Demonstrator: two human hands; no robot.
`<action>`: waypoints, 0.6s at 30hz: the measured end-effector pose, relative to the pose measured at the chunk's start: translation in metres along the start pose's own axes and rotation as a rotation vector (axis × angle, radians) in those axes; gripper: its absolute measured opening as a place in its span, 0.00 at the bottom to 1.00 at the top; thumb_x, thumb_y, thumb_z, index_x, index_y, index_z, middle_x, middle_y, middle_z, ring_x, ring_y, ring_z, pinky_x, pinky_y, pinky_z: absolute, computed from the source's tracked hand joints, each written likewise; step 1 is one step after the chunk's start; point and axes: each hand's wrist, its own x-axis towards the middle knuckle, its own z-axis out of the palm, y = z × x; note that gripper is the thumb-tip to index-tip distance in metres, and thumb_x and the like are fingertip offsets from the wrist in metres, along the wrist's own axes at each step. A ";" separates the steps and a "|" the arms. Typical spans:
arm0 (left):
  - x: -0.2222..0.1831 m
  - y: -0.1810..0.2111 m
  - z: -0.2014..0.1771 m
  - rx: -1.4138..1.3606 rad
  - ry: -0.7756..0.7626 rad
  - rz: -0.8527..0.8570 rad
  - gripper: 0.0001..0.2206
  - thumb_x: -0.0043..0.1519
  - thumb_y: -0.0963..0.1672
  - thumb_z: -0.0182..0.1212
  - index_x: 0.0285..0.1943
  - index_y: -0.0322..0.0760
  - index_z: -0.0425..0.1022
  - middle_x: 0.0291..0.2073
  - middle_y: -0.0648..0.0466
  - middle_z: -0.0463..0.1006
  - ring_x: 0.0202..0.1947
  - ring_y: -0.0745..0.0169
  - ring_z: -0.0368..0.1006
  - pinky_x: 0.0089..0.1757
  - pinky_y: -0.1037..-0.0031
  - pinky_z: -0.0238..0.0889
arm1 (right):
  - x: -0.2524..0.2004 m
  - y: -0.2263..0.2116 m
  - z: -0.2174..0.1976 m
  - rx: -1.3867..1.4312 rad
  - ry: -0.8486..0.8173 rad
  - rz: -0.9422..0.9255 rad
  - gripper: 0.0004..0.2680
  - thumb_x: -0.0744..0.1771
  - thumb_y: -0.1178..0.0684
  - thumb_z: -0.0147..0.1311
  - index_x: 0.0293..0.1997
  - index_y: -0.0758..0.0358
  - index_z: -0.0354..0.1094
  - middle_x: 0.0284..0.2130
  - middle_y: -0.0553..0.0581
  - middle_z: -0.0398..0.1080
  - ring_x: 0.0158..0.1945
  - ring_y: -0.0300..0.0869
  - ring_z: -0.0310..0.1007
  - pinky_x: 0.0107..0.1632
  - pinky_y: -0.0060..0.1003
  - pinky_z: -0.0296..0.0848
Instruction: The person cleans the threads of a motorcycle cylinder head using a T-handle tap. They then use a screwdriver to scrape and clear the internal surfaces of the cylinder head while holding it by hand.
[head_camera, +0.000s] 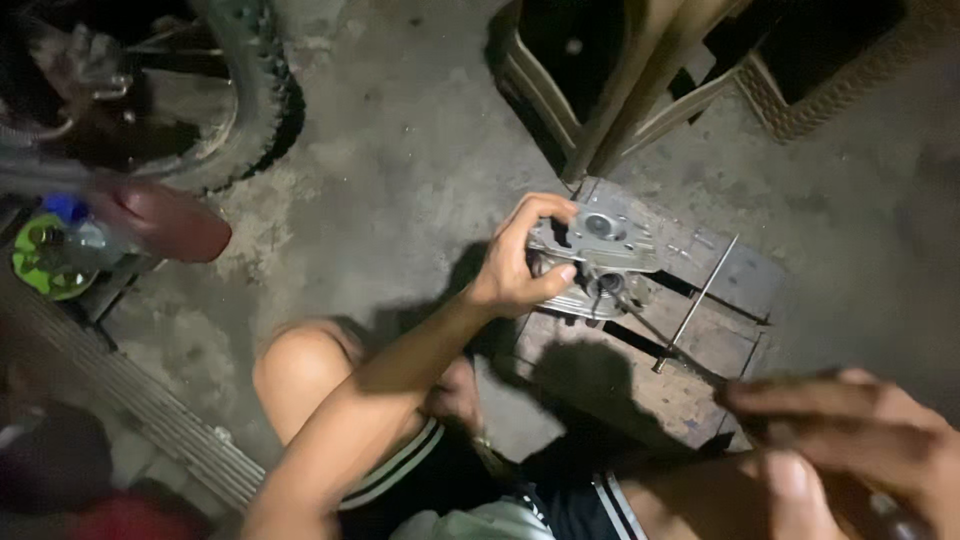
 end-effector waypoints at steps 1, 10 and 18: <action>-0.003 0.000 0.001 0.000 0.009 -0.006 0.22 0.53 0.49 0.58 0.53 0.34 0.68 0.53 0.46 0.72 0.56 0.50 0.70 0.58 0.64 0.61 | -0.004 0.003 0.004 -0.001 -0.011 -0.003 0.11 0.62 0.52 0.51 0.18 0.57 0.80 0.38 0.56 0.82 0.36 0.39 0.84 0.43 0.33 0.79; -0.003 0.000 0.001 0.015 -0.006 -0.019 0.21 0.51 0.47 0.60 0.53 0.36 0.67 0.53 0.46 0.73 0.56 0.50 0.71 0.58 0.64 0.61 | -0.010 0.031 -0.002 0.082 -0.132 -0.534 0.07 0.62 0.43 0.56 0.38 0.48 0.69 0.40 0.52 0.80 0.39 0.31 0.90 0.40 0.21 0.89; -0.004 0.009 -0.001 0.021 -0.051 -0.041 0.21 0.50 0.44 0.62 0.53 0.36 0.67 0.54 0.47 0.71 0.57 0.50 0.70 0.59 0.64 0.61 | -0.012 0.013 0.009 0.069 0.037 -0.365 0.08 0.60 0.44 0.51 0.21 0.54 0.68 0.25 0.57 0.80 0.30 0.35 0.89 0.35 0.23 0.87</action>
